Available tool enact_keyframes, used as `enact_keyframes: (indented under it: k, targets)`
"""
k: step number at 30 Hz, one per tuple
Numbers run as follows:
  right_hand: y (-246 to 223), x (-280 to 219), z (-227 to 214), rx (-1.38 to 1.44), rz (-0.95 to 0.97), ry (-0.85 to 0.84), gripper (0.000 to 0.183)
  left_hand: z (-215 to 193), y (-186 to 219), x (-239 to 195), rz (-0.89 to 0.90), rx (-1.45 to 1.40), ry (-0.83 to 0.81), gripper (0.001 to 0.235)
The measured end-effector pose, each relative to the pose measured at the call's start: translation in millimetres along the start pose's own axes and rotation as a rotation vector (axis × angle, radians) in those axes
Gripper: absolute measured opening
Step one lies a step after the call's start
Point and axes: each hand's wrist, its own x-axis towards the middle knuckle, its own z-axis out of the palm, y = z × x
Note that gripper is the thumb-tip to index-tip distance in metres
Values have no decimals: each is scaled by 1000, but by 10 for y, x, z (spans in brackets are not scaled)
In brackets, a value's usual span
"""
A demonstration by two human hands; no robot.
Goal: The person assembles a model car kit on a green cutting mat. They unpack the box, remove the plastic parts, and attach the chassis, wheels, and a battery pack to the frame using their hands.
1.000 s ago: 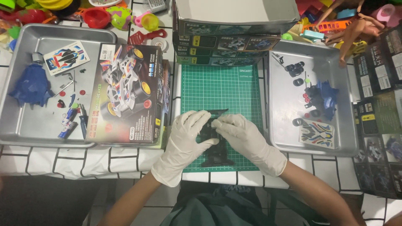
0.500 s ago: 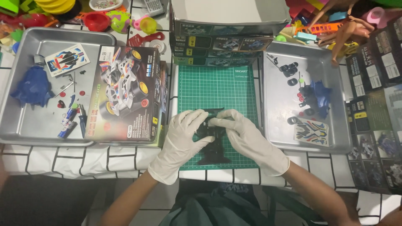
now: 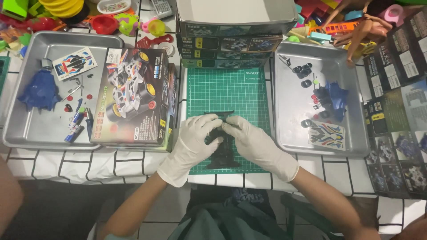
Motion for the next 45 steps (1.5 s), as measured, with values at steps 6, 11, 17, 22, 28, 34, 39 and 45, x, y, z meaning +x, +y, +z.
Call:
enact_keyframes:
  k: [6,11,17,22,28,34,39,45]
  targets:
    - [-257,-94,-118,-226,-25,-41,55,-127,19,36,-36,-114,-36,43]
    - [-156,-90,-34,56,-18,15,63,-351,193,12,-107,-294,3,59]
    - [-133,-162,-40,405,79,165,62,-429,241,94,-242,-441,-38,48]
    - [-7,-185,17,481,-19,413,46,-404,334,230,-254,-293,-66,28]
    - [125,-294,-130,494,38,481,42,-314,358,307,-446,-153,-233,12]
    - [297,-455,-362,569,134,615,41,-302,447,293,-470,-157,-189,13]
    - [1452,-609,-526,35,34,887,42,-632,738,373,-668,-409,-203,34]
    - [1932,-740,-1042,-270,852,453,37,-803,953,163,-730,-512,-153,52]
